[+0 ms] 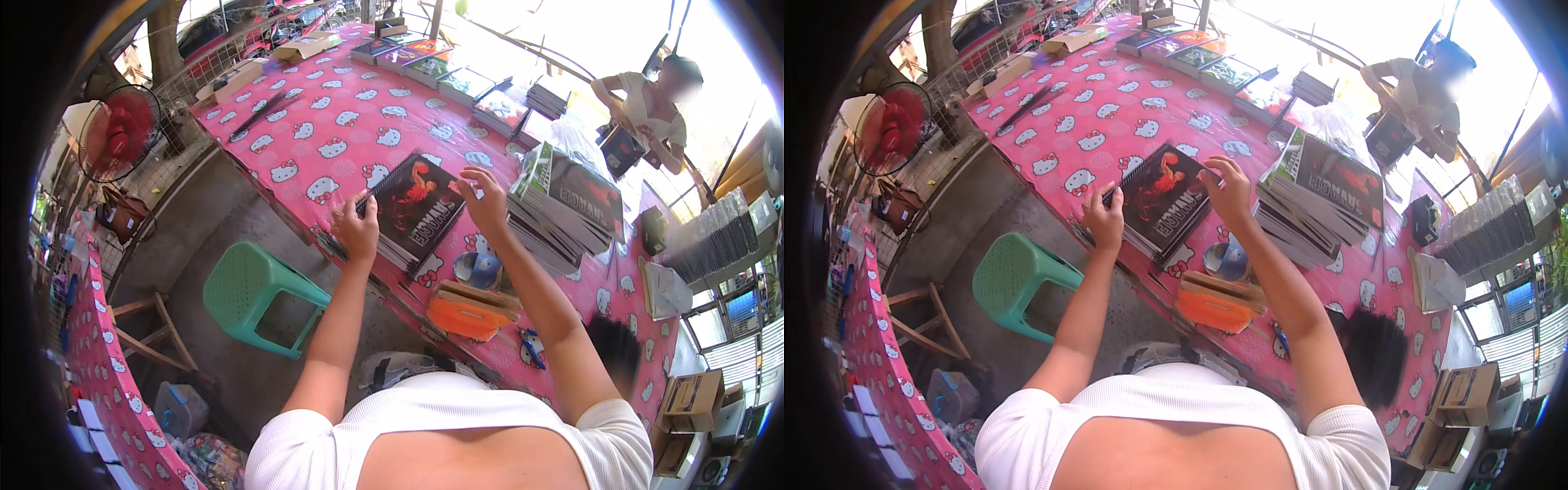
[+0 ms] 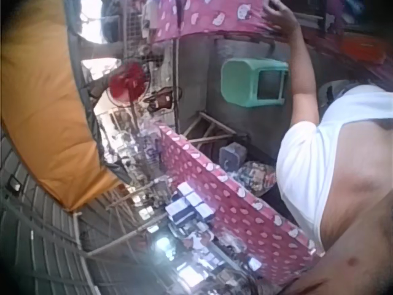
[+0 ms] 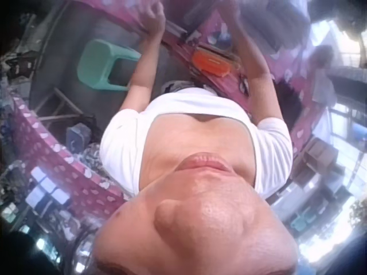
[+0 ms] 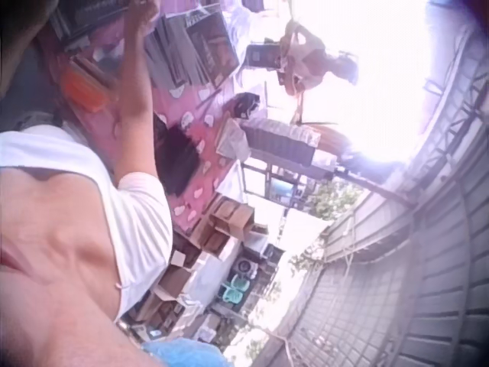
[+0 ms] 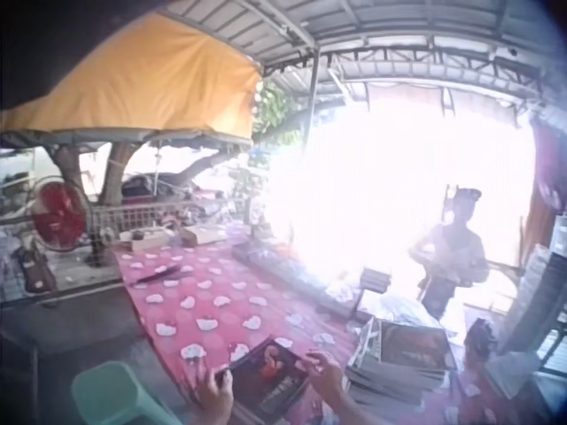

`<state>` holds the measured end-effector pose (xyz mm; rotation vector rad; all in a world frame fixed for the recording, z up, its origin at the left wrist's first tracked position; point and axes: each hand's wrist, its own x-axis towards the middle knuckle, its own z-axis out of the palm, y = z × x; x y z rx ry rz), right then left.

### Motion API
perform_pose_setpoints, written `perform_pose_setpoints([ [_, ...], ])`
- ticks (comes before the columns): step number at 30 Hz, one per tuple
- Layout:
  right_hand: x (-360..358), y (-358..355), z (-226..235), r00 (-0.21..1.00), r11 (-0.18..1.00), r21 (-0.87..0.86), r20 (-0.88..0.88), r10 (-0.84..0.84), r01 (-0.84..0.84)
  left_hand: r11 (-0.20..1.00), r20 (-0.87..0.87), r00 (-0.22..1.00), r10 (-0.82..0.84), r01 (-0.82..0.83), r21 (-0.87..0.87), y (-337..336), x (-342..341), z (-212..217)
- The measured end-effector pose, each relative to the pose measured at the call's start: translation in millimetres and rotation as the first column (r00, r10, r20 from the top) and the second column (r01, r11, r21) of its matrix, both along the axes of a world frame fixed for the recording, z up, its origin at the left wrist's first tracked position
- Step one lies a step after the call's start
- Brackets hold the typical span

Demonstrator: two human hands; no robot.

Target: The person binds books by inserting a plastic spiral through the pre-punched holes of a stack of pages and covers, then trims the excess spiral using a pair of blue-handled pliers.

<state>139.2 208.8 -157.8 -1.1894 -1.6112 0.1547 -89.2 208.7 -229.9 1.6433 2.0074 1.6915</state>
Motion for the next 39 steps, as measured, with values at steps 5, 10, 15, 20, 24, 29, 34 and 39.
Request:
perform_pose_setpoints([
  [5, -6.3, 58.6, -65.7, 0.819, 0.954, -0.297, -0.556, -0.14, -0.039, 0.94, 0.454, 0.842, -0.291, 0.165, 0.298, 18.8, 5.9, -31.7],
  [10, -2.0, 63.3, -62.1, 0.922, 0.929, -0.348, -0.304, -0.239, 0.126, 0.97, 0.543, 0.805, -0.239, 0.179, 0.162, 16.8, 18.0, -17.6],
  [15, -9.8, 2.4, -9.5, 0.94, 0.976, 0.124, 0.27, -0.208, 0.18, 0.97, 0.512, 0.823, -0.244, 0.206, 0.132, 22.1, -13.2, -22.4],
  [20, 60.0, -81.5, 78.5, 0.735, 0.893, 0.232, 0.508, -0.449, 0.385, 0.978, 0.355, 0.911, -0.21, 0.196, 0.076, 27.9, -32.4, -21.0],
  [24, 136.0, -101.0, 68.3, 0.624, 0.852, 0.217, 0.599, -0.502, 0.477, 0.89, 0.458, 0.763, -0.455, 0.377, 0.256, -15.6, 45.9, 71.4],
  [29, 95.6, -133.8, 66.5, 0.691, 0.941, 0.225, 0.638, -0.339, 0.254, 0.3, 0.952, -0.304, 0.025, 0.911, 0.283, -64.0, 106.0, 103.7],
  [34, 69.5, -219.6, 19.6, 0.883, 0.999, 0.008, 0.469, -0.038, 0.038, 0.47, 0.771, 0.092, -0.631, 0.836, 0.284, -93.6, 127.4, 84.9],
  [39, 115.4, -240.1, -20.8, 0.929, 0.935, -0.332, -0.294, -0.227, 0.123, 0.341, 0.335, 0.312, -0.889, 0.939, 0.031, -126.4, 93.8, 106.2],
])
